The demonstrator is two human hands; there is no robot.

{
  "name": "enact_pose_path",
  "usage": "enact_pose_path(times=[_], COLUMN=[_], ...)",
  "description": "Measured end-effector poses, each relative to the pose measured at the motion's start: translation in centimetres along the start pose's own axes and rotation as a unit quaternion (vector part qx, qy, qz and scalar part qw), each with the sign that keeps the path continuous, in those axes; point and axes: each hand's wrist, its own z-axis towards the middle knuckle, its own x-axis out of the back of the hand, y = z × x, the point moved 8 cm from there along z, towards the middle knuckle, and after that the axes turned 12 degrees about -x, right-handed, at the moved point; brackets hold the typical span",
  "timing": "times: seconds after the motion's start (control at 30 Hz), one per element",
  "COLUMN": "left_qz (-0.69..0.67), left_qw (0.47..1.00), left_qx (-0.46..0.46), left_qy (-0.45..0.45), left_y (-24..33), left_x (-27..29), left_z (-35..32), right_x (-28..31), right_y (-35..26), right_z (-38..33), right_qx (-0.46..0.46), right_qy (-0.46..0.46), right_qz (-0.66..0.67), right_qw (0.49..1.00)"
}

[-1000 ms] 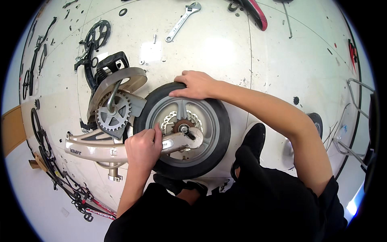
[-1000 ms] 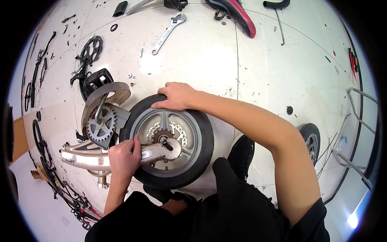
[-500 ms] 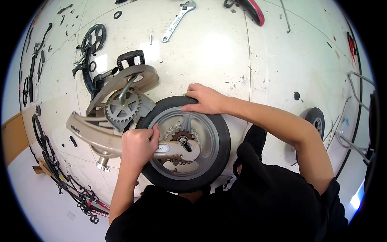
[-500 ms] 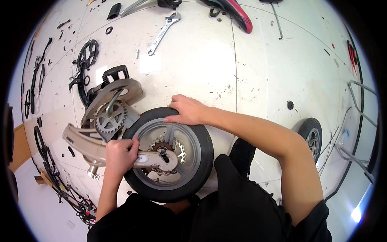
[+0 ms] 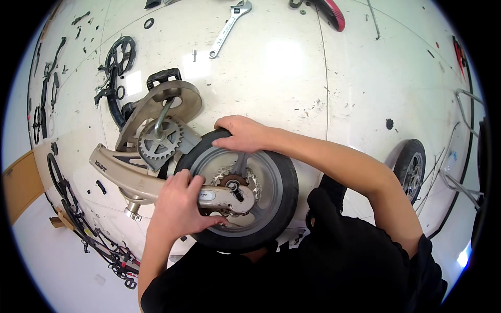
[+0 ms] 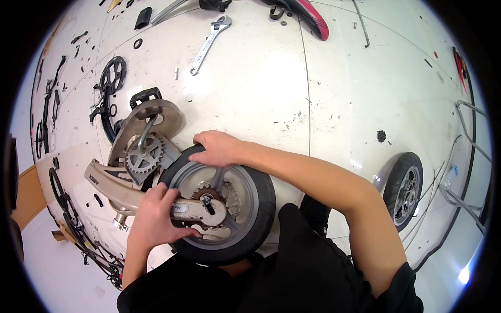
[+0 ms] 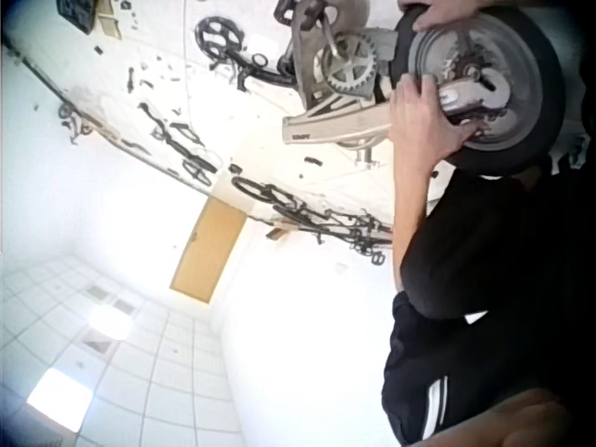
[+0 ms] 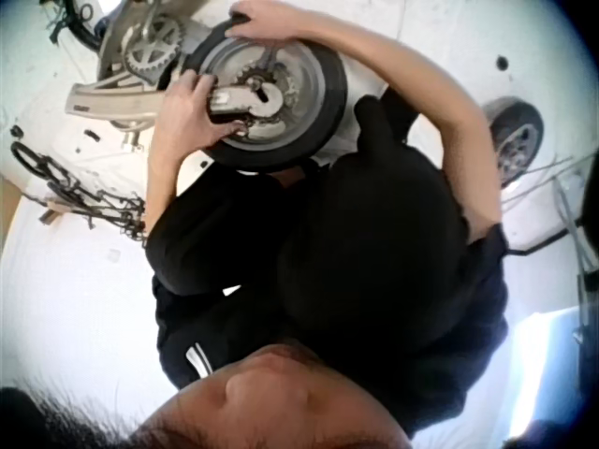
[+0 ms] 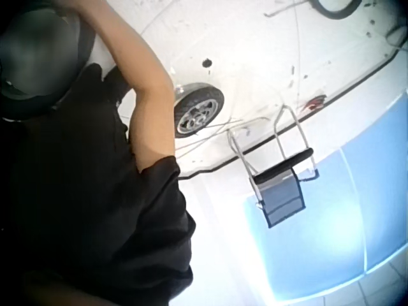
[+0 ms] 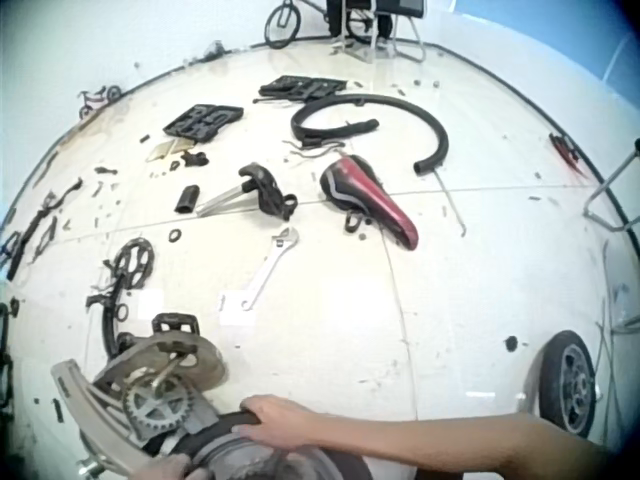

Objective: The person assembles a scooter by attaching the rear wheel to the frame, aligning the chain, and securing the axle. They repeatedly adjust the wheel and chain to ensure proper fit.

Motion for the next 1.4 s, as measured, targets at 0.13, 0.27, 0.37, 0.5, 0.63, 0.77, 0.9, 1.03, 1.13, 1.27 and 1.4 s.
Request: enact_pose_path(times=[0.13, 0.27, 0.37, 0.5, 0.63, 0.77, 0.9, 1.03, 1.13, 1.27, 1.4], left_qz=[0.060, 0.072, 0.076, 0.062, 0.059, 0.049, 0.043, 0.042, 0.044, 0.054, 0.074], left_qw=[0.996, 0.989, 0.985, 0.987, 0.991, 0.990, 0.991, 0.993, 0.991, 0.989, 0.983], left_qx=[-0.056, -0.107, -0.135, -0.125, -0.109, -0.119, -0.107, -0.103, -0.117, -0.132, -0.157], left_qy=[0.021, 0.070, 0.080, 0.080, 0.051, 0.057, 0.066, 0.042, 0.050, 0.044, 0.064], left_y=[0.5, -0.3, -0.2, 0.1, 0.2, 0.2, -0.2, -1.1, -1.2, -1.3, -1.2], left_x=[-0.2, -1.0, -0.5, -0.4, -0.9, -0.7, -0.4, -0.4, -0.1, -0.5, -0.7], left_z=[0.1, -0.4, -0.3, 0.2, 0.3, 0.5, -0.2, -1.0, -1.3, -1.7, -1.7], right_x=[-1.5, -2.2, -2.3, -2.1, -3.0, -2.9, -3.3, -3.1, -3.0, -2.5, -3.0], right_y=[-2.0, -2.2, -2.0, -1.4, -1.3, -1.7, -2.6, -3.6, -4.2, -5.5, -4.8], right_z=[1.0, 1.0, 0.8, 0.2, -0.6, -1.3, -2.5, -2.5, -3.1, -4.3, -3.9], right_qx=[0.032, 0.060, 0.067, 0.027, 0.032, -0.006, -0.021, -0.022, -0.036, -0.069, -0.057], right_qy=[0.040, 0.042, 0.031, 0.011, 0.049, 0.036, 0.058, 0.097, 0.113, 0.116, 0.124], right_qz=[-0.162, -0.157, -0.106, -0.096, -0.089, -0.092, -0.097, -0.082, -0.083, -0.071, -0.061], right_qw=[0.985, 0.985, 0.992, 0.995, 0.994, 0.995, 0.993, 0.992, 0.989, 0.988, 0.989])
